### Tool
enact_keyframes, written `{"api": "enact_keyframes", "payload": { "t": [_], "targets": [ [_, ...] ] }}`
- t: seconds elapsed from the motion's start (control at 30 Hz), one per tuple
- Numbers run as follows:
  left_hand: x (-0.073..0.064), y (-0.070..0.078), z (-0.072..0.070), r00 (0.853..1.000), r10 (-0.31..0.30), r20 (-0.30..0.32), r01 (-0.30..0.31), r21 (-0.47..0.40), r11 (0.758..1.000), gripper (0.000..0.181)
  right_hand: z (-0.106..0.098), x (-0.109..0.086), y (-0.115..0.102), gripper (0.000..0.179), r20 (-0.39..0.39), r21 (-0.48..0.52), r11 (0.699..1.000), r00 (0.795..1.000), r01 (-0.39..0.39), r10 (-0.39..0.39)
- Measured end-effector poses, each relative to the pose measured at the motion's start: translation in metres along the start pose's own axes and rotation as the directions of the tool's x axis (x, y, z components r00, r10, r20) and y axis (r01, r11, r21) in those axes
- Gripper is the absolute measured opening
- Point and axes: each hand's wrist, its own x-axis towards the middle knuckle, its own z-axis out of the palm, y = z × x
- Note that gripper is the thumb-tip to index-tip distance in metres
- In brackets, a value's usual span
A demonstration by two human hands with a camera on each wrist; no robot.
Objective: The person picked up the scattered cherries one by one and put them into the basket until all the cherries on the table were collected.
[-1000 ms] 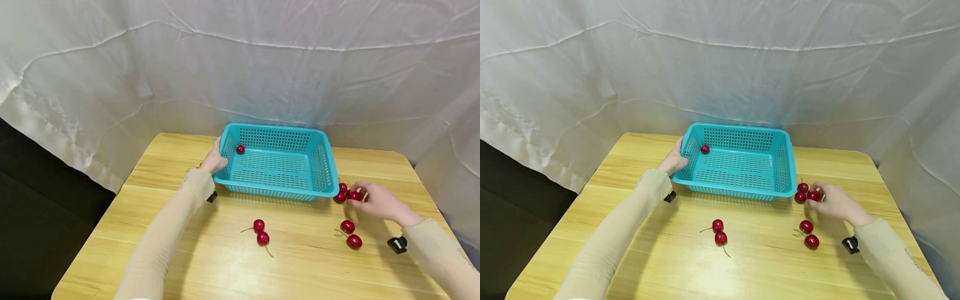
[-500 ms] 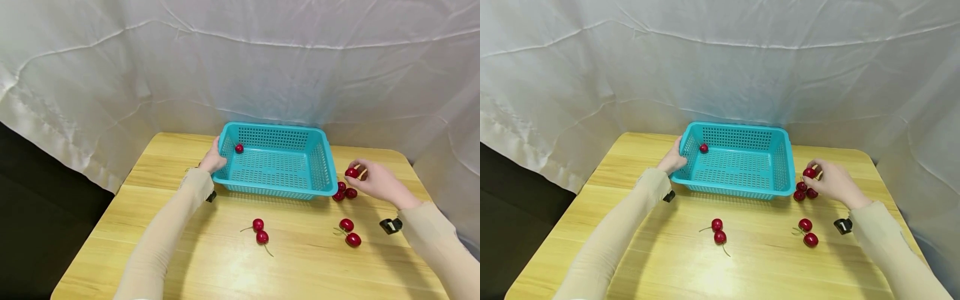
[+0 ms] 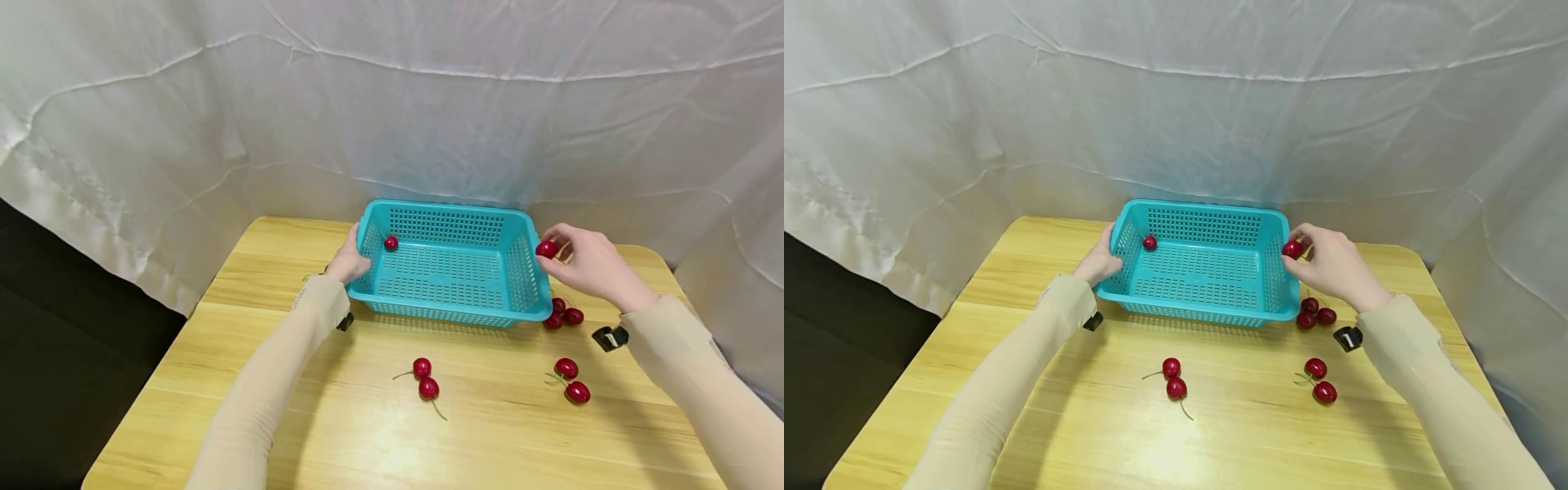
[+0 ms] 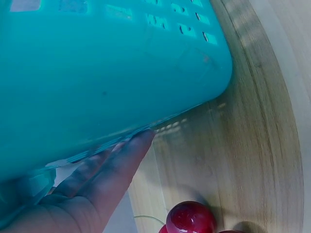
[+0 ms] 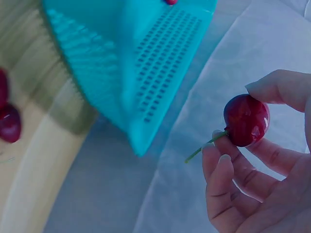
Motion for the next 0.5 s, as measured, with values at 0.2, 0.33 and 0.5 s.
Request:
{"api": "enact_keyframes", "payload": {
  "t": [0.2, 0.33, 0.5],
  "targets": [
    [0.001, 0.000, 0.000, 1.000, -0.001, -0.005, 0.001, -0.003, 1.000, 0.102, 0.002, 0.025, -0.025, 0.032, -0.022, 0.031, 0.999, 0.999, 0.036, -0.035],
    [-0.001, 0.000, 0.000, 1.000, 0.009, -0.007, -0.009, 0.007, 1.000, 0.100, 0.006, 0.041, -0.039, 0.031, -0.009, 0.050, 0.997, 0.998, 0.064, -0.064],
    [-0.003, 0.000, -0.001, 1.000, 0.016, -0.007, -0.016, 0.016, 1.000, 0.099, 0.014, 0.060, -0.054, 0.028, 0.025, 0.095, 0.991, 0.995, 0.094, -0.097]
  ]
}}
